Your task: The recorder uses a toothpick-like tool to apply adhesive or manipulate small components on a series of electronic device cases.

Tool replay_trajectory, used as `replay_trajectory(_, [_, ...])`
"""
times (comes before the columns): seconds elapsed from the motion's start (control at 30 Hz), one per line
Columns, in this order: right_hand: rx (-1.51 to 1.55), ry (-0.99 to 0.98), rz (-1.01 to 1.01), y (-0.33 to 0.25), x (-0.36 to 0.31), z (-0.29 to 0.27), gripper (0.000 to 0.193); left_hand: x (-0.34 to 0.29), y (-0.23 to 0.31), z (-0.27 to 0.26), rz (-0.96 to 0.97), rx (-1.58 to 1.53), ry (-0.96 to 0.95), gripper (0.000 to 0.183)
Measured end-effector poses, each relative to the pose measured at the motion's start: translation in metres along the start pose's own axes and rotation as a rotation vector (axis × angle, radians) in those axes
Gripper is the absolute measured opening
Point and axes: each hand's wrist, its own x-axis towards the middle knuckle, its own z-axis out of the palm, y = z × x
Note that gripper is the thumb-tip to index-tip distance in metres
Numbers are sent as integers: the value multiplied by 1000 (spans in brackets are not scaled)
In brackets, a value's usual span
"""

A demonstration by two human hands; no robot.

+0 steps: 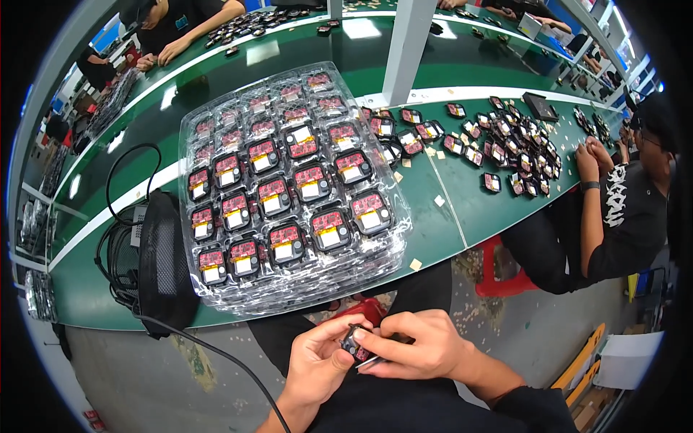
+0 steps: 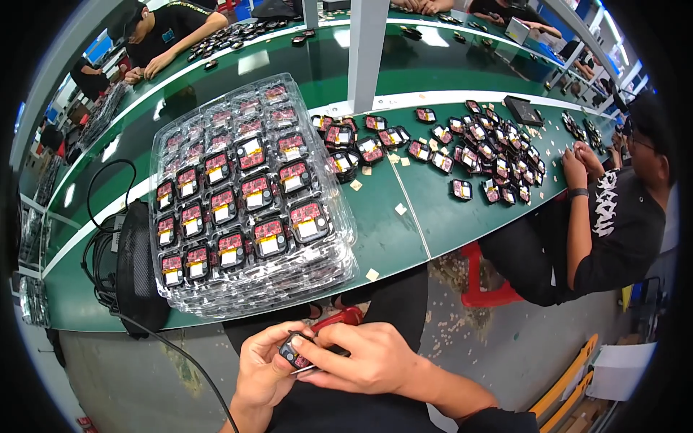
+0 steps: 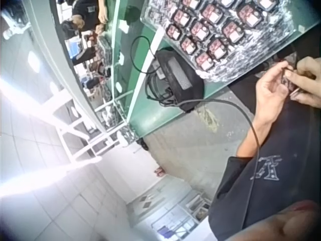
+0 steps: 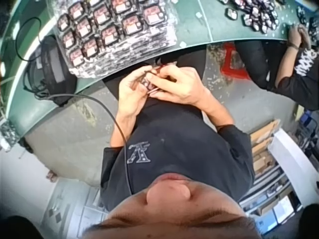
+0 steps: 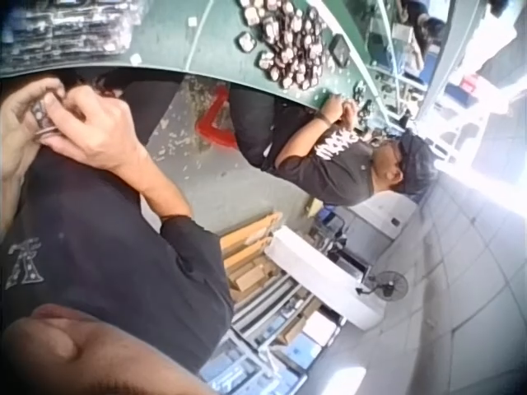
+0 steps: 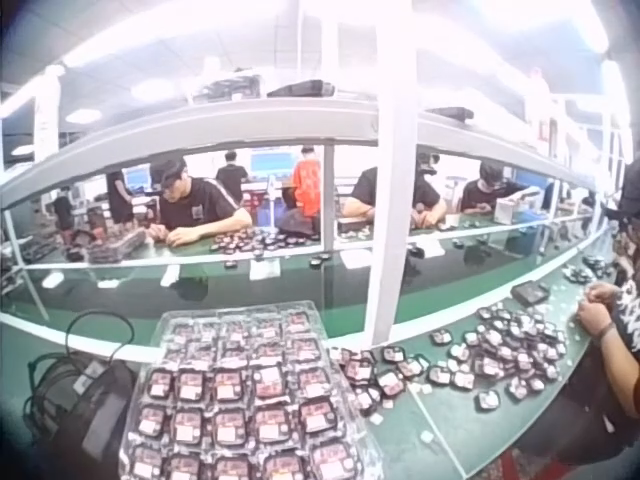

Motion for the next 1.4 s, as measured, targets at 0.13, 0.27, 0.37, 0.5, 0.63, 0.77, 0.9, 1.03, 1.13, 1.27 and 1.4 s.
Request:
replay_trajectory(0.13, [-16,50,88,-11,0,5,55,1,-2,9,110,29,-3,67])
replay_trajectory(0.27, [25,27,198,-21,3,3,58,2,-4,16,191,32,23,68])
replay_trajectory(0.37, [122,7,176,-20,13,-5,56,1,-3,17,256,36,-23,64])
replay_trajectory(0.5, [-9,135,9,-12,45,-17,47,3,7,28,305,-61,13,80])
replay_trajectory(0.63, [-199,336,122,14,103,-39,39,0,2,13,248,24,-43,80])
replay_trajectory(0.77, [-389,316,129,59,156,-43,32,-14,-4,20,280,137,-9,53])
replay_trajectory(0.9, [-544,80,319,76,180,-41,38,-26,-7,15,201,188,-108,49])
replay_trajectory(1.03, [-554,-89,376,73,188,-40,44,-41,5,14,128,267,-241,38])
replay_trajectory(1.13, [-508,-111,304,80,178,-47,45,-46,7,12,123,316,-250,36])
replay_trajectory(1.27, [-443,-92,224,76,174,-51,46,-49,3,16,116,351,-226,35])
replay_trajectory(1.4, [-434,-110,102,83,171,-50,53,-52,-6,27,132,372,-205,34])
